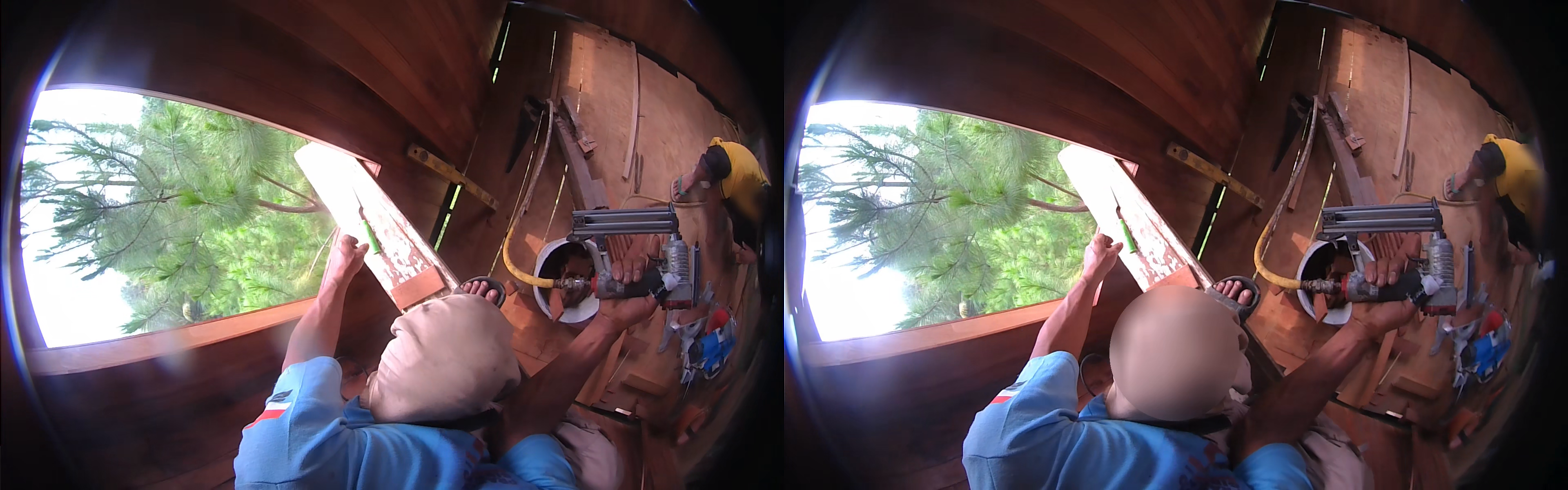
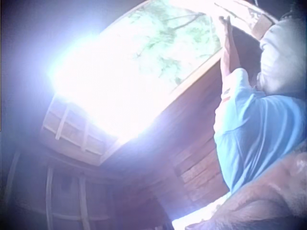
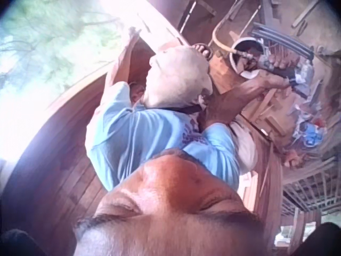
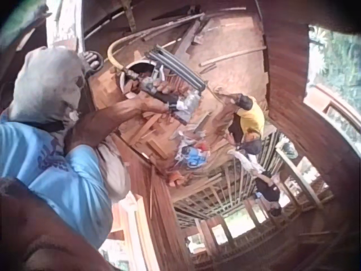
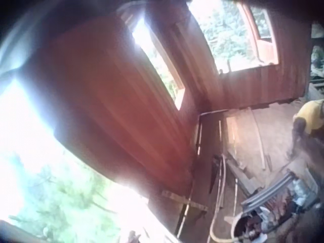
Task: The person installs wooden panels on a curved ceiling using a nail gun. They position each panel, secure it with nails, and occasionally reload the nail gun. Other workers are visible in the background.
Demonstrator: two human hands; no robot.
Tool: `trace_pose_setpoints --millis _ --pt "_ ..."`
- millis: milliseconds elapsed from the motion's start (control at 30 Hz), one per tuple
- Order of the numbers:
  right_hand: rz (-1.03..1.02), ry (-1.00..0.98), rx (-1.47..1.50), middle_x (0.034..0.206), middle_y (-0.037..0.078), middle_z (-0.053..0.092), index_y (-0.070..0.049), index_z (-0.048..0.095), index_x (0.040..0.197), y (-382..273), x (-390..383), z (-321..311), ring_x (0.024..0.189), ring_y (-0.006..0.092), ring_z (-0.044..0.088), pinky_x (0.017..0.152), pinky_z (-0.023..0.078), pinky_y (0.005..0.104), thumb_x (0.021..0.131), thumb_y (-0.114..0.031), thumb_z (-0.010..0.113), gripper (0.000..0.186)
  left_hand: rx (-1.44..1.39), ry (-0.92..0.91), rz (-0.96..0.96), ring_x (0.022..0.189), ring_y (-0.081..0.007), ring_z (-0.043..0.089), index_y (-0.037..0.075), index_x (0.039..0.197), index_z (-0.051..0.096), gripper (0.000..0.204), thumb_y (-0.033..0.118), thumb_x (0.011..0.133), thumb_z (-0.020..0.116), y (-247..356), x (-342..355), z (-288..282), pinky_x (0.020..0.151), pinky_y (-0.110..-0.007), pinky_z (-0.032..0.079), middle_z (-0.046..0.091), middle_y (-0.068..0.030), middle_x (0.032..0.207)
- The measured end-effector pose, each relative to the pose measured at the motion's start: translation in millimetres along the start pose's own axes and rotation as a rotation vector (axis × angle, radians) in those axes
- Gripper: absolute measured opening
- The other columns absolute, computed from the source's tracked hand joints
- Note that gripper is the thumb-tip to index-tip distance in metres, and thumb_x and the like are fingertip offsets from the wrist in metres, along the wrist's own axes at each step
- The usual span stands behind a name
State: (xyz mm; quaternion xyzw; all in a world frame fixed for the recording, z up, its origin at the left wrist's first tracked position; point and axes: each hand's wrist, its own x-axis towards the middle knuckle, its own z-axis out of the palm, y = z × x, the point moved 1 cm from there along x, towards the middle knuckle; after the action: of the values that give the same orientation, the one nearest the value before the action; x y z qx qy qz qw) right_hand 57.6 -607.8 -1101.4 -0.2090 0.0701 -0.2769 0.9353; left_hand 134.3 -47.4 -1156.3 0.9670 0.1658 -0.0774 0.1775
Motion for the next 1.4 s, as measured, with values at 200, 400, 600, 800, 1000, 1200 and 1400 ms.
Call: trace_pose_setpoints --millis 200,400,600,800,1000,1200,1400 --pt "0.108 -0.062 -0.038 0.071 0.003 0.041 0.004 0.026 0.148 18 7 18 0.060 0.0127 0.043 0.061 0.043 0.0300 0.101 -0.043 0.041 0.069 -0.367 0.065 0.009 0.069 -0.0245 0.056 -0.004 0.086 0.055 0.031 0.018 0.077 0.075 -84 11 66 0.065 -0.039 0.048 0.057 -0.0120 0.074" --pt "0.216 -0.033 -0.225 0.072 0.003 0.043 -0.002 0.020 0.152 -5 -2 82 0.062 0.0137 0.044 0.062 0.043 0.0312 0.100 -0.045 0.042 0.071 -0.271 -0.136 0.103 0.084 -0.0270 0.068 -0.003 0.103 0.064 0.034 0.026 0.085 0.070 88 -33 -74 0.075 -0.038 0.052 0.070 -0.0180 0.093" --pt "0.387 -0.122 -0.330 0.074 0.004 0.044 0.000 0.044 0.122 -55 -23 169 0.063 0.0154 0.046 0.062 0.042 0.0326 0.098 -0.051 0.044 0.056 -0.082 -0.229 0.072 0.088 -0.0337 0.067 -0.001 0.102 0.064 0.032 0.021 0.080 0.071 73 -66 -84 0.078 -0.042 0.053 0.068 -0.0201 0.093" --pt "0.570 0.004 -0.461 0.065 0.005 0.042 -0.006 0.045 0.079 -87 -48 199 0.057 0.0180 0.045 0.059 0.041 0.0335 0.095 -0.064 0.041 0.061 0.157 -0.408 0.037 0.108 -0.0386 0.058 0.005 0.115 0.055 0.042 0.019 0.077 0.069 37 -121 34 0.088 -0.050 0.050 0.060 -0.0201 0.113" --pt "0.549 -0.007 -0.524 0.069 0.004 0.043 -0.001 0.038 0.120 -73 -52 192 0.059 0.0160 0.046 0.058 0.043 0.0326 0.096 -0.061 0.043 0.064 0.264 -0.291 0.085 0.105 -0.0332 0.056 0.009 0.114 0.055 0.039 0.017 0.079 0.068 53 -116 67 0.083 -0.048 0.043 0.057 -0.0158 0.114" --pt "0.672 0.016 -0.568 0.067 0.004 0.044 -0.006 0.046 0.080 -65 -52 223 0.058 0.0173 0.047 0.062 0.043 0.0331 0.092 -0.067 0.044 0.062 0.221 -0.511 -0.034 0.090 -0.0326 0.066 0.010 0.103 0.061 0.027 0.021 0.079 0.069 38 -106 56 0.075 -0.047 0.051 0.066 -0.0142 0.095" --pt "0.750 0.084 -0.658 0.068 0.004 0.045 -0.007 0.047 0.080 -99 -52 289 0.061 0.0177 0.047 0.061 0.042 0.0329 0.094 -0.062 0.048 0.057 -0.892 -0.445 -0.355 0.075 -0.0183 0.066 0.001 0.102 0.063 0.030 0.020 0.082 0.075 97 -87 -45 0.064 -0.034 0.053 0.069 -0.0087 0.085"
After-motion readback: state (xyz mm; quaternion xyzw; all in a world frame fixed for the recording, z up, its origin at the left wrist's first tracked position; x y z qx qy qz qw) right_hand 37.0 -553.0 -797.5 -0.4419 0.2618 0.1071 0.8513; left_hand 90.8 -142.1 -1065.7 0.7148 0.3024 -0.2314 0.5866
